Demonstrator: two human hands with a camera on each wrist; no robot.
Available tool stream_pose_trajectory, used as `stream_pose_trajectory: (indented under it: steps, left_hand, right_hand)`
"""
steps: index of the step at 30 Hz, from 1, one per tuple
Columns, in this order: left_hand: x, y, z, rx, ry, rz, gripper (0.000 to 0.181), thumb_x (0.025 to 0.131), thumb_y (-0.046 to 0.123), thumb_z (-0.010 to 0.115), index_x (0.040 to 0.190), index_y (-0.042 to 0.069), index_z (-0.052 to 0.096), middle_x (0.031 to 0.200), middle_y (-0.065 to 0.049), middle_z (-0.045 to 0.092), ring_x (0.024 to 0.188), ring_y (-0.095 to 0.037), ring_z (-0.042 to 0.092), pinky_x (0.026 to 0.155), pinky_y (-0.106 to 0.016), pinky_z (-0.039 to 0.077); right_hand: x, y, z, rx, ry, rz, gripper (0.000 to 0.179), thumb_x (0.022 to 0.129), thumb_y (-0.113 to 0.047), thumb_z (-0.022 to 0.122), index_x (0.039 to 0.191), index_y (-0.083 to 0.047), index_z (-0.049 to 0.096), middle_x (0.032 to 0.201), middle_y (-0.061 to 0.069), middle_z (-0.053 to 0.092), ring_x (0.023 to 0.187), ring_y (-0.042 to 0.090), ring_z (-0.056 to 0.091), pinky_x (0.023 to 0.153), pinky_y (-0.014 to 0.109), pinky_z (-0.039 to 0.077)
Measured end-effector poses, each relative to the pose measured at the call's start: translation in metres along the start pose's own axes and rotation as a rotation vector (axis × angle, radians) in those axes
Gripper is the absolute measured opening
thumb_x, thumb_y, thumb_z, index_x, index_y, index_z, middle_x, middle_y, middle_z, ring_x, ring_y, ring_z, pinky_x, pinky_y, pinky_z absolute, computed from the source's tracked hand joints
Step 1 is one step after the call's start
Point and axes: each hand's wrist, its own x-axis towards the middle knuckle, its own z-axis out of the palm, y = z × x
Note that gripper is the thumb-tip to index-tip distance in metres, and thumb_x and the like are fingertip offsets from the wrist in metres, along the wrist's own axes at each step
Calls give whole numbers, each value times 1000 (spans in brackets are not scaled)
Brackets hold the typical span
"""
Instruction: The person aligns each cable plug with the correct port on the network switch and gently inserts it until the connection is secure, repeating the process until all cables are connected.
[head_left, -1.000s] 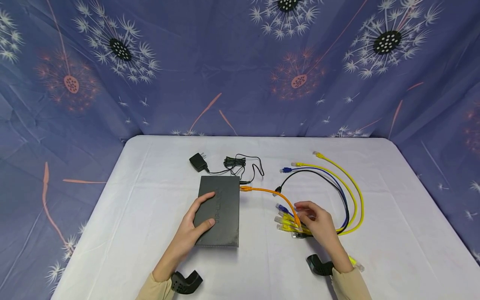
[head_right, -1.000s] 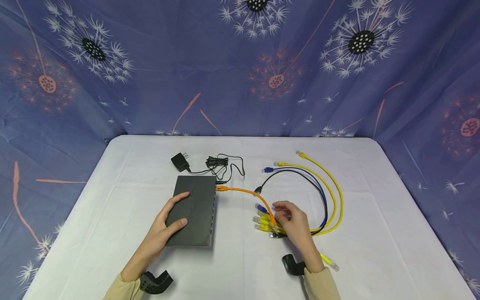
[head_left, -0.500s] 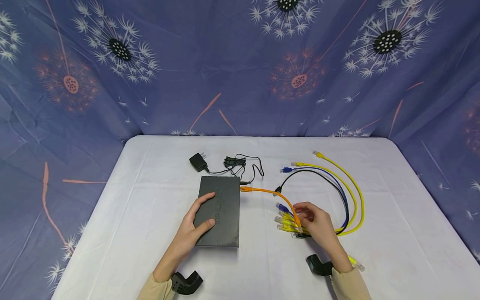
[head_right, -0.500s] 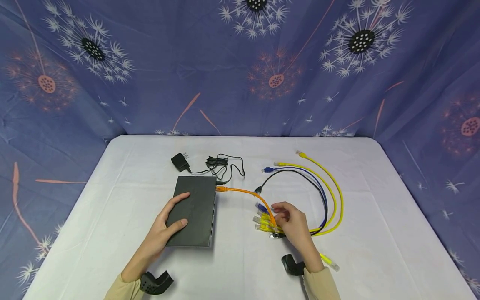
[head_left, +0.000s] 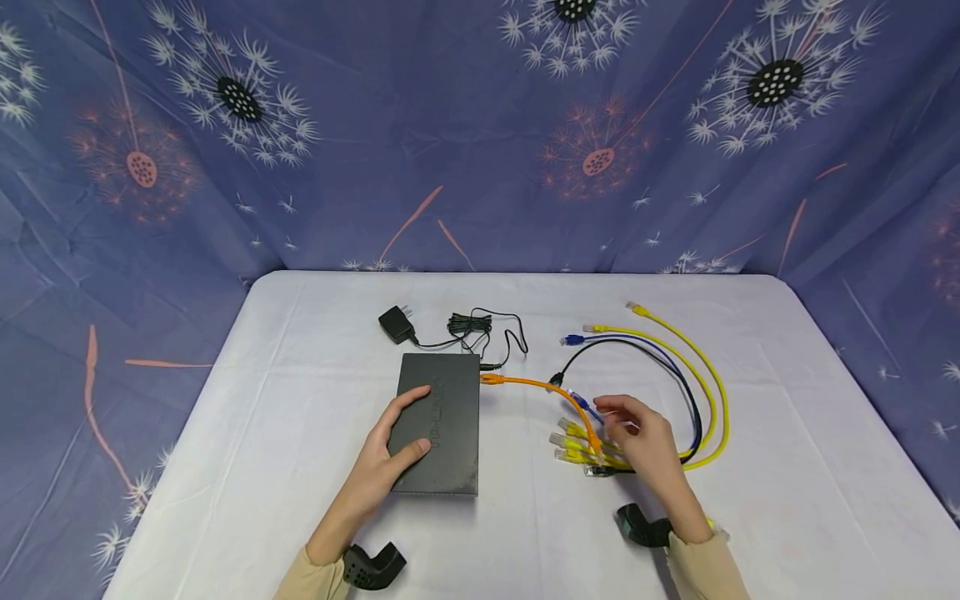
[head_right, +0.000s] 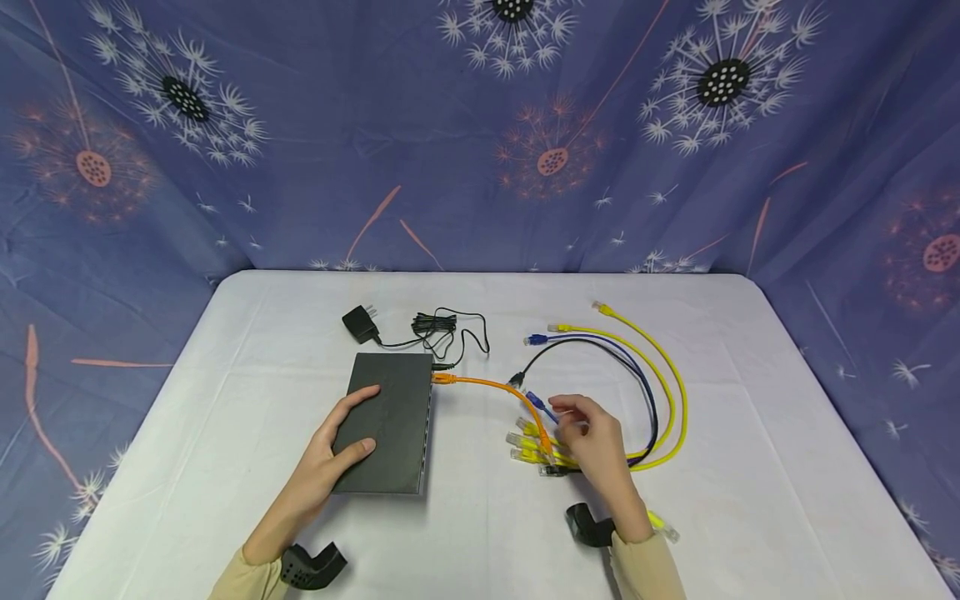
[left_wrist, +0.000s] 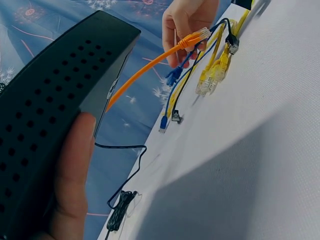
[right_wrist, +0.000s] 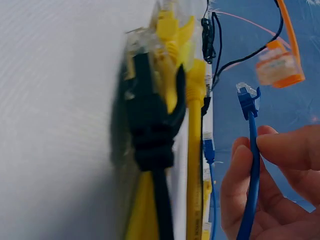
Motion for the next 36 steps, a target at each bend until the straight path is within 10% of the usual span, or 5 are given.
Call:
stream_pose_trajectory:
  steps: [36]
  left_hand:
    - [3,0,4,-10,-13,-13,60,90,8,62,143,26,42,151,0,28,137,-25,23,104,-53,16]
  right_hand:
    - [2,-25,-8,-12,188,-268,14,81,2,73,91,-7,70,77,-2,61,64,8,47,55,19,36]
